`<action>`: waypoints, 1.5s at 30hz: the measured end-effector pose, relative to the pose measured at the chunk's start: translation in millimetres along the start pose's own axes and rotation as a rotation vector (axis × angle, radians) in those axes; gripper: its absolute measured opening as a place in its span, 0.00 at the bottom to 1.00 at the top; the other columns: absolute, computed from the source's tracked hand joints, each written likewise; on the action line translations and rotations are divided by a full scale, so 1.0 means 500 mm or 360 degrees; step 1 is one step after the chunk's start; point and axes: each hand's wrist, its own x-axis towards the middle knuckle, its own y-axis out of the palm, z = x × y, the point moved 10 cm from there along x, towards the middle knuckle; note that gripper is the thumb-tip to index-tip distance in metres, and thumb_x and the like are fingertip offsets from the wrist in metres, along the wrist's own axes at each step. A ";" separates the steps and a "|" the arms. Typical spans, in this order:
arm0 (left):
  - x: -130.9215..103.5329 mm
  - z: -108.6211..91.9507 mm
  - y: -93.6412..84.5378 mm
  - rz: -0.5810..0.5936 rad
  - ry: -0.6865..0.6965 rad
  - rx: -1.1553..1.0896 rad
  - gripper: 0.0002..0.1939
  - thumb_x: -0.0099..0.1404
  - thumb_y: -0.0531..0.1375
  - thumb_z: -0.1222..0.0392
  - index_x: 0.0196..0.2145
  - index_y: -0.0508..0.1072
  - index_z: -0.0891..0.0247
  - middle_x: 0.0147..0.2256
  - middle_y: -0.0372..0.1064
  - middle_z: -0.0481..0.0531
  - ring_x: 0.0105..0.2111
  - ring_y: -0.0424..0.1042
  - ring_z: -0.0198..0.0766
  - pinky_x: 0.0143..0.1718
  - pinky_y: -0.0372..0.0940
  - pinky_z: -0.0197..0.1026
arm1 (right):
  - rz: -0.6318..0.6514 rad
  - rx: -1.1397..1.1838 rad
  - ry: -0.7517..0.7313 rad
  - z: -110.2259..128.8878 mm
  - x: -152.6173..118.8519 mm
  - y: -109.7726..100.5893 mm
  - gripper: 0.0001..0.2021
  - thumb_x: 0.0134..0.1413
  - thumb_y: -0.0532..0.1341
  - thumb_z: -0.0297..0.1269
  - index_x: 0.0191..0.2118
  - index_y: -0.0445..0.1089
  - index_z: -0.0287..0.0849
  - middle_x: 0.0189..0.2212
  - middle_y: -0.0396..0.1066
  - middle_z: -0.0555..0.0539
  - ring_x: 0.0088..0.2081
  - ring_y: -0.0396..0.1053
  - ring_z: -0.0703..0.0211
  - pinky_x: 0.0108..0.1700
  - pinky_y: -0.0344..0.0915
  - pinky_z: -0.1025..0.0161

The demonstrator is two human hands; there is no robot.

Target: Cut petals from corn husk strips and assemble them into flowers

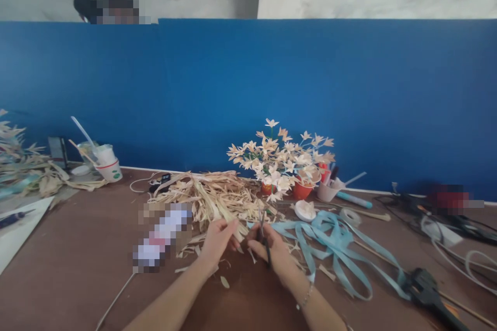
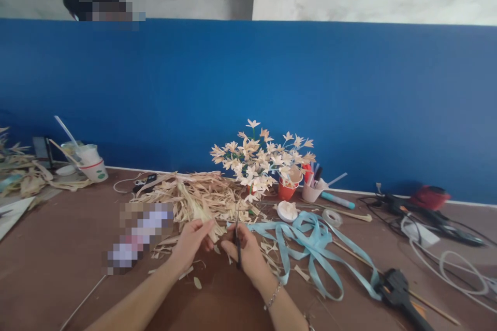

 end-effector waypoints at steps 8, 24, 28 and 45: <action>-0.011 0.033 0.051 0.0313 -0.0106 0.0255 0.18 0.55 0.56 0.46 0.20 0.65 0.65 0.09 0.63 0.45 0.09 0.61 0.29 0.12 0.55 0.30 | -0.0049 0.0174 0.0119 -0.025 -0.002 0.006 0.20 0.36 0.68 0.44 0.34 0.61 0.42 0.21 0.59 0.57 0.21 0.56 0.69 0.23 0.55 0.70; -0.018 0.028 0.061 0.0361 -0.0141 0.0127 0.20 0.52 0.58 0.43 0.21 0.66 0.66 0.10 0.63 0.45 0.09 0.60 0.28 0.12 0.53 0.30 | 0.0041 0.0286 0.0238 -0.038 -0.005 0.008 0.18 0.36 0.67 0.38 0.34 0.61 0.41 0.19 0.61 0.57 0.19 0.55 0.70 0.21 0.52 0.71; -0.012 0.025 0.055 0.0348 -0.0120 0.0078 0.20 0.51 0.59 0.43 0.24 0.66 0.65 0.11 0.64 0.44 0.11 0.62 0.30 0.14 0.56 0.31 | 0.0040 0.0185 0.0216 -0.035 -0.002 0.007 0.19 0.36 0.67 0.43 0.34 0.61 0.41 0.18 0.60 0.57 0.19 0.56 0.70 0.20 0.53 0.71; 0.017 -0.040 -0.062 -0.0169 0.0100 0.0366 0.20 0.53 0.58 0.46 0.14 0.59 0.61 0.07 0.56 0.42 0.09 0.53 0.28 0.13 0.46 0.31 | 0.0682 -0.0292 0.0538 -0.066 -0.041 0.028 0.18 0.40 0.64 0.48 0.32 0.70 0.36 0.11 0.62 0.56 0.12 0.58 0.71 0.14 0.56 0.75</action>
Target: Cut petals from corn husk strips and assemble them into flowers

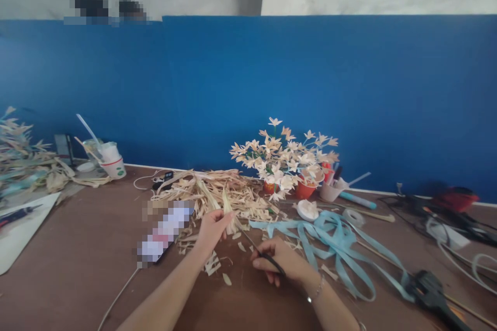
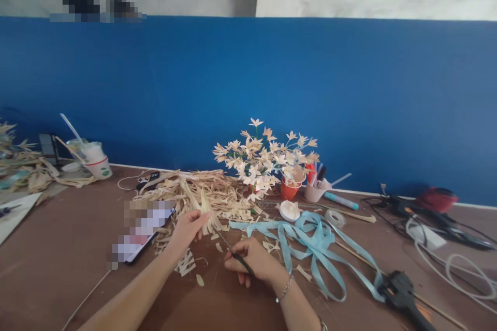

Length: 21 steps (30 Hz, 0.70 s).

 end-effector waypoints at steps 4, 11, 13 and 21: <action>0.003 0.005 -0.004 -0.0029 0.0016 -0.0018 0.20 0.53 0.58 0.46 0.14 0.59 0.61 0.07 0.55 0.41 0.09 0.52 0.27 0.13 0.46 0.31 | 0.0040 0.0043 0.0002 -0.005 0.001 0.002 0.18 0.41 0.64 0.47 0.32 0.70 0.35 0.12 0.63 0.56 0.12 0.58 0.71 0.14 0.57 0.75; -0.001 0.004 0.008 0.0056 -0.0014 -0.0037 0.20 0.52 0.59 0.46 0.14 0.60 0.62 0.07 0.56 0.42 0.09 0.52 0.27 0.13 0.44 0.32 | 0.0072 0.0073 -0.0006 -0.013 0.004 0.003 0.17 0.41 0.65 0.47 0.32 0.71 0.35 0.11 0.63 0.56 0.12 0.58 0.71 0.13 0.56 0.75; -0.001 0.004 0.014 0.0097 -0.0016 -0.0036 0.20 0.51 0.60 0.46 0.14 0.61 0.62 0.07 0.55 0.42 0.09 0.53 0.27 0.13 0.44 0.32 | 0.0087 0.0081 -0.0006 -0.014 0.004 0.005 0.18 0.41 0.65 0.46 0.33 0.71 0.35 0.11 0.63 0.56 0.12 0.58 0.71 0.14 0.56 0.75; -0.006 0.015 0.037 0.0283 -0.0077 -0.0164 0.19 0.52 0.60 0.46 0.16 0.62 0.63 0.09 0.56 0.41 0.09 0.54 0.26 0.13 0.45 0.31 | 0.0108 0.0064 0.0000 -0.012 0.002 0.004 0.16 0.43 0.64 0.45 0.33 0.71 0.36 0.11 0.63 0.56 0.11 0.57 0.72 0.13 0.55 0.76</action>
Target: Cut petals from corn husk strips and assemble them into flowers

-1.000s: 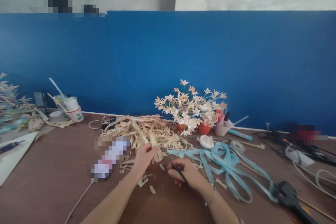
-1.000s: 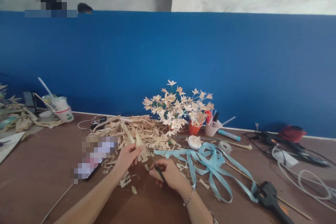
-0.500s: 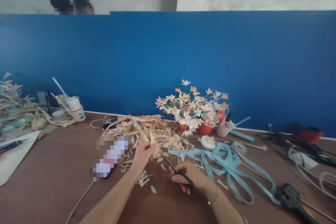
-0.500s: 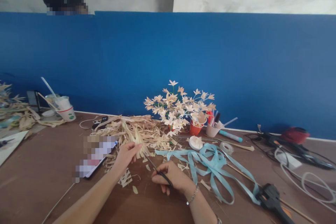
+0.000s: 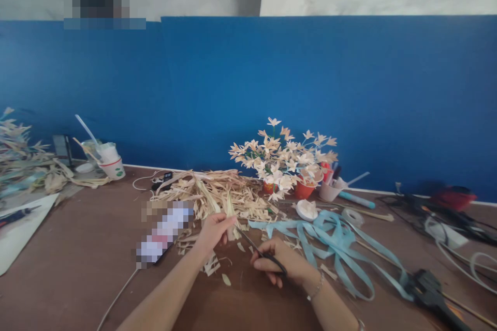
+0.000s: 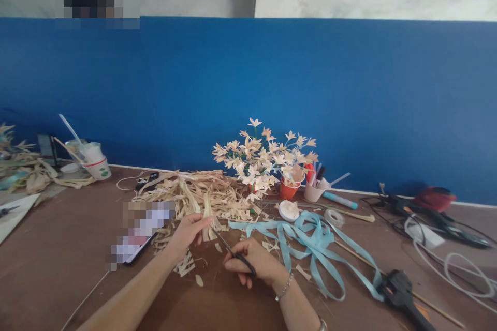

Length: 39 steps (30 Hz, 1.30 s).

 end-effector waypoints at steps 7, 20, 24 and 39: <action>0.000 0.009 0.003 0.0012 -0.0047 -0.0075 0.19 0.50 0.61 0.47 0.16 0.60 0.63 0.09 0.54 0.40 0.09 0.54 0.26 0.12 0.43 0.30 | 0.0009 -0.0083 -0.0013 0.002 -0.002 0.000 0.16 0.44 0.63 0.45 0.32 0.72 0.36 0.11 0.62 0.57 0.11 0.55 0.73 0.13 0.54 0.76; 0.001 0.014 0.004 0.0014 -0.0087 -0.0064 0.18 0.49 0.62 0.48 0.16 0.62 0.63 0.09 0.56 0.40 0.09 0.54 0.26 0.12 0.43 0.30 | -0.0043 -0.0137 -0.0013 0.009 -0.002 -0.005 0.11 0.44 0.62 0.42 0.29 0.71 0.37 0.10 0.58 0.58 0.10 0.52 0.74 0.12 0.48 0.77; 0.001 0.013 0.004 0.0008 -0.0087 -0.0061 0.19 0.49 0.62 0.48 0.16 0.61 0.63 0.08 0.56 0.40 0.09 0.54 0.26 0.11 0.43 0.31 | -0.0039 -0.0163 -0.0027 0.010 -0.001 -0.004 0.11 0.44 0.62 0.41 0.29 0.71 0.36 0.10 0.58 0.58 0.10 0.51 0.74 0.11 0.48 0.76; 0.010 0.025 0.001 0.0003 -0.0092 -0.0003 0.19 0.50 0.61 0.47 0.16 0.60 0.63 0.08 0.54 0.39 0.08 0.53 0.25 0.11 0.43 0.29 | -0.0087 -0.0238 0.0003 0.000 0.000 -0.013 0.11 0.43 0.62 0.41 0.30 0.72 0.37 0.11 0.58 0.57 0.11 0.51 0.73 0.12 0.48 0.75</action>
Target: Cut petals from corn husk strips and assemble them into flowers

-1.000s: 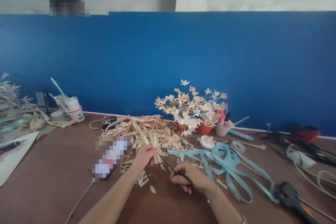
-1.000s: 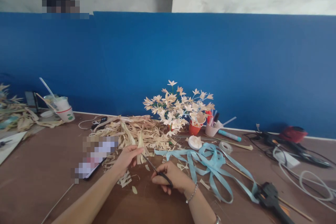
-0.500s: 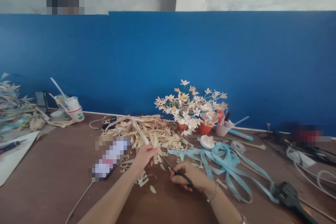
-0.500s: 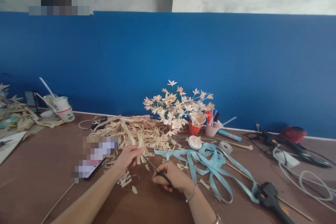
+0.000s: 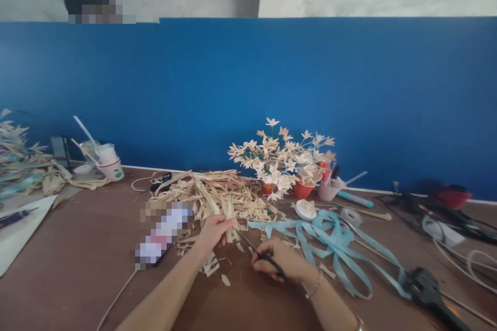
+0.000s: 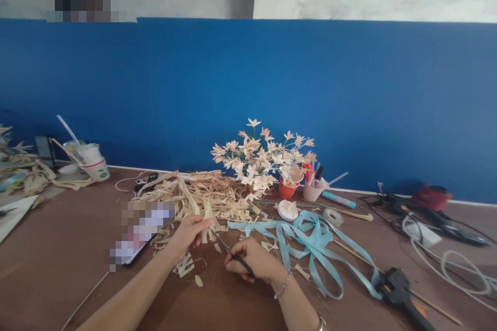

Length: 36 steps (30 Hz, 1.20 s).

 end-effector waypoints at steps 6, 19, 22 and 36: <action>-0.006 -0.010 0.002 -0.0007 0.0010 -0.0013 0.19 0.50 0.61 0.48 0.15 0.60 0.63 0.08 0.56 0.41 0.08 0.54 0.25 0.11 0.44 0.29 | -0.0012 -0.0009 0.0003 0.003 0.000 0.001 0.11 0.43 0.61 0.40 0.29 0.71 0.37 0.11 0.58 0.57 0.11 0.52 0.73 0.13 0.48 0.74; -0.013 -0.029 -0.033 -0.0311 0.0125 -0.0352 0.12 0.48 0.63 0.54 0.25 0.68 0.66 0.17 0.69 0.47 0.17 0.67 0.32 0.17 0.59 0.31 | -0.0323 0.0236 -0.0323 0.035 0.011 -0.020 0.08 0.44 0.59 0.38 0.31 0.64 0.39 0.17 0.63 0.55 0.17 0.61 0.68 0.20 0.62 0.71; -0.014 -0.030 -0.041 -0.0373 0.0149 -0.0429 0.12 0.47 0.64 0.56 0.26 0.68 0.67 0.21 0.71 0.48 0.21 0.70 0.34 0.20 0.62 0.32 | -0.0385 0.0161 -0.0357 0.039 0.012 -0.025 0.07 0.45 0.59 0.38 0.30 0.64 0.39 0.18 0.62 0.55 0.18 0.60 0.68 0.19 0.61 0.70; -0.017 -0.034 -0.051 -0.0428 0.0202 -0.0256 0.16 0.47 0.64 0.49 0.19 0.68 0.67 0.16 0.70 0.50 0.15 0.63 0.31 0.18 0.58 0.33 | -0.0674 0.0038 -0.0246 0.021 0.013 -0.057 0.17 0.44 0.60 0.40 0.41 0.59 0.42 0.14 0.61 0.59 0.13 0.56 0.68 0.16 0.52 0.71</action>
